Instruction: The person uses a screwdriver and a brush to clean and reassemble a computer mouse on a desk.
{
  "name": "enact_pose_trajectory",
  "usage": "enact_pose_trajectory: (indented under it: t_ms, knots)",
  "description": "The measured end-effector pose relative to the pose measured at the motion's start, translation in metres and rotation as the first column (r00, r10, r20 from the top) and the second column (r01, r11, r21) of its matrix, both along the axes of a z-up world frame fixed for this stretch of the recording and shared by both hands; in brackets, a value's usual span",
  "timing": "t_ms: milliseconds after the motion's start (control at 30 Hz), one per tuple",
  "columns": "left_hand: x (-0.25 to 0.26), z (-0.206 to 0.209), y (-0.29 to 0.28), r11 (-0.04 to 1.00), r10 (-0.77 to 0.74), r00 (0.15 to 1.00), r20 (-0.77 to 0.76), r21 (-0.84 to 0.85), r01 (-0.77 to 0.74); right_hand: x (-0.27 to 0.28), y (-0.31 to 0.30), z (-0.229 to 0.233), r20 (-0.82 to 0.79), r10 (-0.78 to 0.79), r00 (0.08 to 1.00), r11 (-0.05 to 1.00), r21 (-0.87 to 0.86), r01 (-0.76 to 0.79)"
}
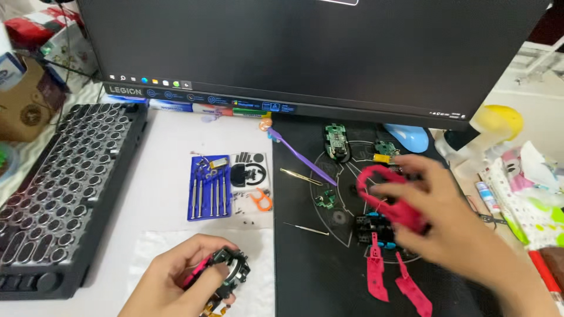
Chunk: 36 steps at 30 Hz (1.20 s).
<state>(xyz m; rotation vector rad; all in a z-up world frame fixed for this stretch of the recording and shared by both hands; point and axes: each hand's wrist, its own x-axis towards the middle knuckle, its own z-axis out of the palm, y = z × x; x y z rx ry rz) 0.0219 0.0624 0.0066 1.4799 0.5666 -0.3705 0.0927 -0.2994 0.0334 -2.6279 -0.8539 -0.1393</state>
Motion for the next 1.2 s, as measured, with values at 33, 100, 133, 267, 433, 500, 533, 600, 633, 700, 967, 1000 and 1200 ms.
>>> enact_pose_trajectory:
  t_ms: [33,100,133,267,433,500,533,600,633,700,967,1000,1200]
  knots:
    - [-0.001,0.002,-0.001,1.0,0.0,1.0,-0.003,0.0,0.0,0.005,-0.022,-0.004,-0.029,-0.048,0.998,0.999,0.004,0.048]
    - [-0.004,0.008,0.002,1.0,0.008,1.0,-0.015,0.012,-0.007,0.014,-0.061,-0.016,-0.097,-0.132,0.986,0.991,0.018,0.134]
    - [-0.005,0.011,0.002,1.0,0.008,1.0,-0.022,0.017,-0.008,0.012,-0.063,-0.012,-0.132,-0.176,0.975,0.983,0.022,0.181]
    - [-0.005,0.022,-0.006,0.999,-0.012,0.999,-0.047,0.044,0.014,0.011,-0.08,-0.014,-0.271,-0.361,0.892,0.924,0.026,0.382]
    - [-0.004,0.032,-0.017,0.995,-0.037,0.995,-0.088,0.089,0.045,0.016,-0.086,-0.022,-0.351,-0.367,0.861,0.915,0.027,0.401]
    - [-0.005,0.032,-0.017,0.996,-0.02,0.996,-0.089,0.085,0.028,0.019,-0.09,-0.028,-0.379,-0.374,0.847,0.914,0.007,0.406]
    - [-0.005,0.035,-0.019,0.995,-0.014,0.995,-0.097,0.094,0.023,0.019,-0.093,-0.029,-0.389,-0.366,0.845,0.916,0.011,0.402]
    - [-0.004,0.039,-0.018,0.991,-0.02,0.99,-0.138,0.128,0.038,0.02,-0.096,-0.032,-0.309,-0.311,0.899,0.94,0.037,0.338]
    - [-0.004,0.023,-0.012,0.99,-0.007,0.99,-0.144,0.136,0.026,0.024,-0.109,-0.042,-0.318,-0.297,0.9,0.944,0.043,0.326]
    - [-0.007,-0.006,0.003,0.96,-0.214,0.965,0.149,0.213,0.18,0.037,-0.131,-0.067,-0.12,-0.138,0.983,0.985,0.087,0.149]
    - [0.0,0.022,-0.007,0.85,-0.38,0.925,-0.002,0.395,0.35,0.0,0.001,-0.018,0.127,-0.099,0.987,0.975,0.21,0.07]
    - [0.002,0.024,-0.008,0.818,-0.437,0.898,-0.038,0.399,0.415,-0.003,0.02,-0.014,0.131,-0.075,0.989,0.982,0.182,0.05]
    - [0.009,0.032,-0.008,0.736,-0.546,0.836,-0.053,0.445,0.509,0.016,0.073,-0.086,-0.005,0.12,0.993,0.987,-0.108,-0.12]
